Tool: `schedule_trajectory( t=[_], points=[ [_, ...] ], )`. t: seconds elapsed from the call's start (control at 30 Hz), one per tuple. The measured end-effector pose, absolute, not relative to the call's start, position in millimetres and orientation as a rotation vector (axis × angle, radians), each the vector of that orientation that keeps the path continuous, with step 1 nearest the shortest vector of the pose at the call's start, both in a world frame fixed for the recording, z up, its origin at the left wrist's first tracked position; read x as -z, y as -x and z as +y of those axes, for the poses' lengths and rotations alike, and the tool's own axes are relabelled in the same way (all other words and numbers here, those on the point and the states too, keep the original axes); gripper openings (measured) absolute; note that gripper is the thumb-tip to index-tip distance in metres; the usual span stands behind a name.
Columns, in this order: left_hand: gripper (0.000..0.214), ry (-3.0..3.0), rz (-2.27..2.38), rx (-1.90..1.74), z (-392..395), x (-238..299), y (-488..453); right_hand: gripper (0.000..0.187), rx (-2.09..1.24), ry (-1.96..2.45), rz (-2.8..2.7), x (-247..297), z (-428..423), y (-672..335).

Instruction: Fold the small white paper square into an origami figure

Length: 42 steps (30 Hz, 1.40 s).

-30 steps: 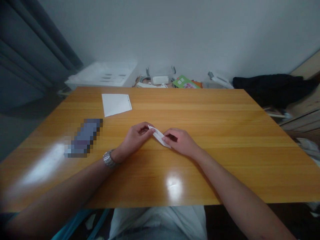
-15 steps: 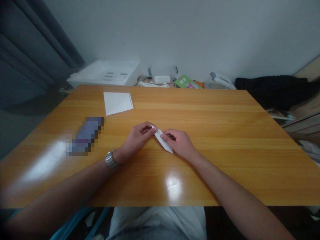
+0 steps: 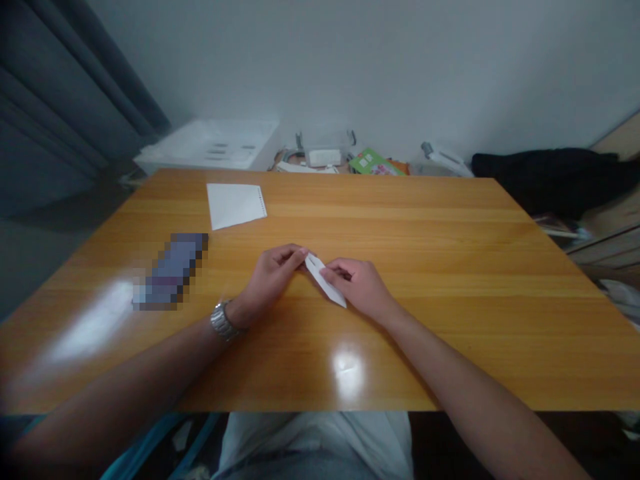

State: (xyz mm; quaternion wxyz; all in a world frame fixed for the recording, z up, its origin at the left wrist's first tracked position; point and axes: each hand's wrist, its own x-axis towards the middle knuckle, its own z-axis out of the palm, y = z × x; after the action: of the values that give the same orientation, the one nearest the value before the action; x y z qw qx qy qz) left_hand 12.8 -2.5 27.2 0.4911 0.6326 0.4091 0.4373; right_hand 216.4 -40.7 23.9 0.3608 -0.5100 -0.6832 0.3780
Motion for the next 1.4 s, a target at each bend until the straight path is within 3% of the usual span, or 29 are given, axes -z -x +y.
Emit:
schedule_trajectory(
  t=[0.33, 0.73, 1.4],
  points=[
    [0.043, -1.425, 0.923, -1.090, -2.7, -23.1, -12.5, 0.032, -1.035, 1.305, -1.696, -20.9, -41.0, -217.4],
    [0.031, -1.394, 0.921, -1.147, -0.7, -21.9, -12.5, 0.030, -1.021, 1.328, -1.695, -21.6, -42.4, -216.2],
    [0.040, -1.357, 0.949, -1.168, -1.0, -24.2, -11.9, 0.033, -1.033, 1.339, -1.657, -21.5, -42.5, -214.5]
  ],
)
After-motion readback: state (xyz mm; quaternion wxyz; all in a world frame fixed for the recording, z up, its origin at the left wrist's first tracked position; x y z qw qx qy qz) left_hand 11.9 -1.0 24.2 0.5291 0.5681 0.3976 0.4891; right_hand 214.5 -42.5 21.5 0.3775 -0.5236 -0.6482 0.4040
